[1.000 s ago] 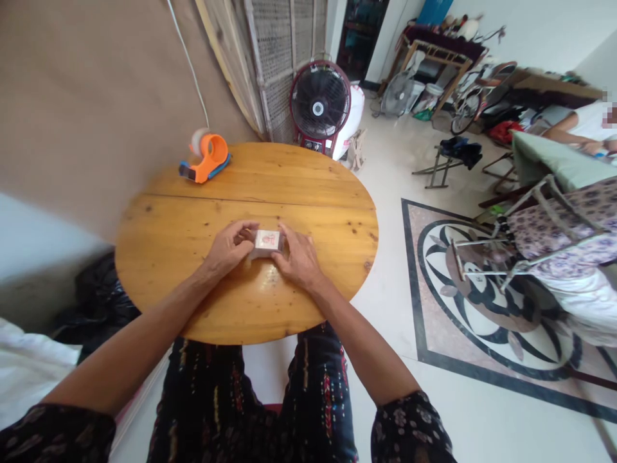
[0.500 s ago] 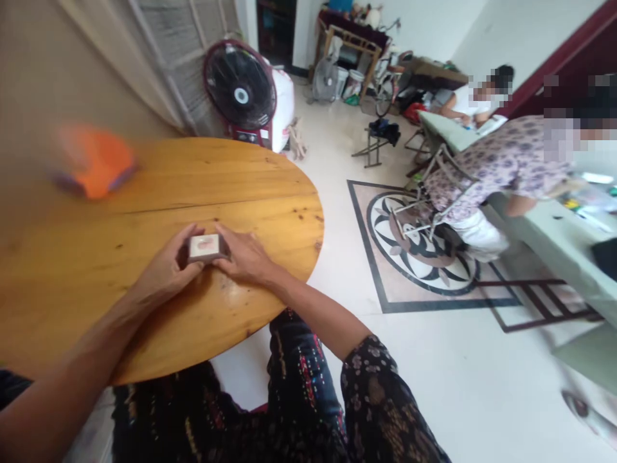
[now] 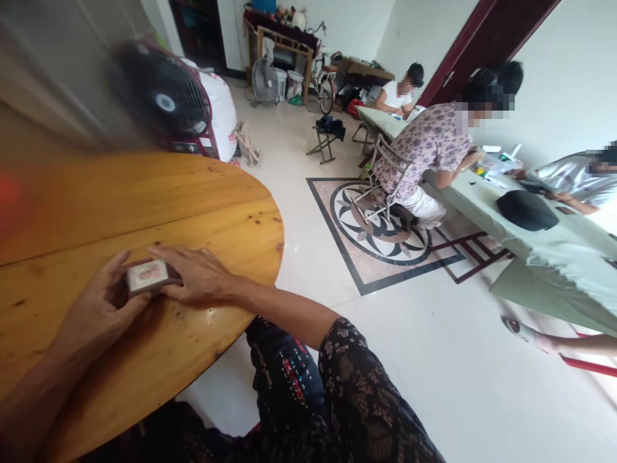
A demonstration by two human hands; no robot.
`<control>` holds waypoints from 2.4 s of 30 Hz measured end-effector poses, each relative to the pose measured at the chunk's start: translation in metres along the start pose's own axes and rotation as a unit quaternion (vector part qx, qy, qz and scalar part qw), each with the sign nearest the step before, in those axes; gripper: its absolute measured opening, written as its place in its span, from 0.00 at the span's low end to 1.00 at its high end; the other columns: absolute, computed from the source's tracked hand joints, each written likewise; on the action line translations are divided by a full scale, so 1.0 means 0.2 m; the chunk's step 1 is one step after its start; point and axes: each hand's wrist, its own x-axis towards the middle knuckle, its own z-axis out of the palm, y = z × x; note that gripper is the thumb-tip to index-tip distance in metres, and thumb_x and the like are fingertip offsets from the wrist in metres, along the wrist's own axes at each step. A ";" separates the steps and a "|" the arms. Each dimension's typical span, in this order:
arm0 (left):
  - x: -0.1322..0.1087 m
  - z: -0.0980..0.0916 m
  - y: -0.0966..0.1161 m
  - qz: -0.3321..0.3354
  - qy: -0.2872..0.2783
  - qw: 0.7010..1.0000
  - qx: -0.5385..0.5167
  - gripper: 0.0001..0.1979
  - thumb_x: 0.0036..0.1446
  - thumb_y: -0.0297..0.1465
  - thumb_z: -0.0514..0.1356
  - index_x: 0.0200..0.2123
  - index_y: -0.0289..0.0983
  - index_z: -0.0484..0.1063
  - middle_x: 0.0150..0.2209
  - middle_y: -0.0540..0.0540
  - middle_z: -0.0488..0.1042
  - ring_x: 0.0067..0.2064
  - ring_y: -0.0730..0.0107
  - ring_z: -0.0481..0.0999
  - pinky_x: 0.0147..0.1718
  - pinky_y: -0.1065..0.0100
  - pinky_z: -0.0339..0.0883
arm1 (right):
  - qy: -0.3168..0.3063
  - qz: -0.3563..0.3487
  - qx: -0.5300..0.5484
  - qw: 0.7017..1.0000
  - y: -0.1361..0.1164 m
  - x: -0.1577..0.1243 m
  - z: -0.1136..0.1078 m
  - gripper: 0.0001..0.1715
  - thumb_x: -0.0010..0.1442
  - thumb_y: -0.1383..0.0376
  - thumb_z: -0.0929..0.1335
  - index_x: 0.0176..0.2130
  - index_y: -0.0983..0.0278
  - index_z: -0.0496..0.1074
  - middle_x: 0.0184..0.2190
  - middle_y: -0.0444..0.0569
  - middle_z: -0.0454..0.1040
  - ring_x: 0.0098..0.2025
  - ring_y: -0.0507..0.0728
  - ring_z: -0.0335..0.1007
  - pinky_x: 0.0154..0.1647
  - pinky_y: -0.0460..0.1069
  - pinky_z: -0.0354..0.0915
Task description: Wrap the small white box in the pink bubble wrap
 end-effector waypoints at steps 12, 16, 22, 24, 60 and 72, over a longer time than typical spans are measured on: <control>0.01 0.00 0.00 -0.053 -0.009 0.998 -0.035 0.39 0.53 0.37 0.61 0.66 0.52 0.51 0.59 0.49 0.70 0.56 0.54 0.73 0.58 0.47 0.64 | -0.003 0.007 0.002 1.000 0.05 0.01 0.03 0.40 0.63 0.54 0.66 0.67 0.62 0.48 0.62 0.53 0.65 0.60 0.60 0.64 0.60 0.55 0.59; 0.00 0.00 0.00 -0.002 0.006 0.998 -0.060 0.39 0.50 0.34 0.62 0.66 0.37 0.54 0.61 0.37 0.66 0.58 0.49 0.70 0.58 0.45 0.62 | 0.021 0.012 0.051 0.998 0.03 0.00 0.04 0.44 0.60 0.59 0.68 0.67 0.62 0.48 0.64 0.55 0.61 0.64 0.60 0.59 0.63 0.57 0.56; 0.01 0.00 0.00 0.016 0.013 0.990 -0.140 0.43 0.49 0.28 0.61 0.67 0.34 0.49 0.58 0.35 0.67 0.56 0.55 0.72 0.57 0.54 0.65 | 0.030 0.020 0.073 0.997 0.05 0.02 0.04 0.46 0.55 0.61 0.70 0.67 0.63 0.50 0.61 0.57 0.66 0.62 0.64 0.61 0.63 0.63 0.55; 0.01 0.00 0.00 0.021 0.009 0.988 -0.154 0.43 0.49 0.27 0.61 0.67 0.35 0.47 0.57 0.37 0.70 0.55 0.57 0.72 0.56 0.55 0.65 | 0.028 0.021 0.072 0.997 0.05 0.02 0.04 0.45 0.56 0.62 0.69 0.67 0.63 0.51 0.58 0.56 0.69 0.60 0.65 0.64 0.61 0.63 0.57; 0.01 -0.01 0.04 0.030 0.019 0.985 -0.170 0.42 0.48 0.25 0.59 0.66 0.36 0.50 0.57 0.37 0.69 0.56 0.56 0.71 0.56 0.53 0.66 | 0.045 0.006 0.060 0.997 0.06 0.03 0.05 0.42 0.56 0.61 0.69 0.66 0.60 0.53 0.58 0.56 0.69 0.59 0.66 0.65 0.60 0.64 0.59; 0.00 -0.01 0.04 0.042 0.017 0.982 -0.186 0.43 0.49 0.25 0.59 0.67 0.37 0.47 0.57 0.37 0.69 0.55 0.58 0.73 0.56 0.55 0.66 | 0.048 0.011 0.061 0.997 0.06 0.03 0.05 0.42 0.55 0.60 0.70 0.65 0.60 0.55 0.57 0.54 0.70 0.57 0.66 0.67 0.60 0.64 0.59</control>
